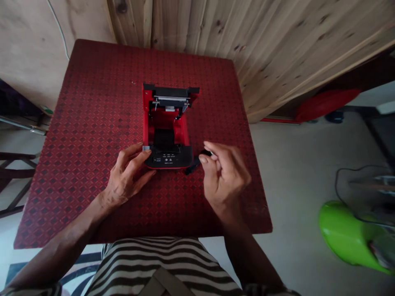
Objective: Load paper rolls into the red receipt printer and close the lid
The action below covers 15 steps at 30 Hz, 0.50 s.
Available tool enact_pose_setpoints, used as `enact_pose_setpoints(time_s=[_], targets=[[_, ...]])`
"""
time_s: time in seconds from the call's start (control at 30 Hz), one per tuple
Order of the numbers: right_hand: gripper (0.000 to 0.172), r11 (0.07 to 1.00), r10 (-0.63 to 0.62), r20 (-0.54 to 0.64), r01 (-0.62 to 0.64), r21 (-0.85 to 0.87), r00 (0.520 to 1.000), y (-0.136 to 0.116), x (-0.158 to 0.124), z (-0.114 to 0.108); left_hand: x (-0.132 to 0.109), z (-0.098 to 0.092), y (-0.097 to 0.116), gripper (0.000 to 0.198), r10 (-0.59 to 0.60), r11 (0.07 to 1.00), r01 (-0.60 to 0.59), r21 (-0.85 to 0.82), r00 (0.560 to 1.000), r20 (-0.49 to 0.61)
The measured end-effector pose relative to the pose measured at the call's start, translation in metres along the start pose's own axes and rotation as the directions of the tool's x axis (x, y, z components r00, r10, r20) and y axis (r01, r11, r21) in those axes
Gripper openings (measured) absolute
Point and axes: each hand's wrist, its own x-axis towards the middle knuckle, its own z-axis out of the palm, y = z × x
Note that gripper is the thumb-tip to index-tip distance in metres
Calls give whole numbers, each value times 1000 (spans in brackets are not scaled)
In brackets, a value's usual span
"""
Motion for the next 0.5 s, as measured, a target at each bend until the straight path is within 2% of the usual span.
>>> enact_pose_setpoints(time_s=[0.07, 0.13, 0.23, 0.3, 0.37, 0.5], targets=[[22, 990, -139, 151, 136, 25, 979, -3, 33, 3, -1, 1, -2, 73, 3, 1000, -3, -6, 1000, 0], [20, 964, -259, 366, 261, 46, 894, -4, 63, 18, -3, 2, -4, 73, 2, 1000, -2, -9, 1000, -1], [14, 920, -283, 589, 389, -57, 757, -3, 91, 51, -6, 3, -5, 73, 4, 1000, -4, -14, 1000, -2], [16, 893, -248, 660, 432, -129, 709, -3, 98, 69, -7, 4, -5, 72, 5, 1000, -5, -15, 1000, -4], [21, 891, -218, 683, 427, -151, 697, -2, 99, 80, -7, 4, -5, 72, 9, 1000, -9, -20, 1000, -7], [20, 912, -243, 721, 405, -57, 649, 4, 103, 84, -7, 5, -5, 72, 9, 999, -10, -31, 1000, -8]])
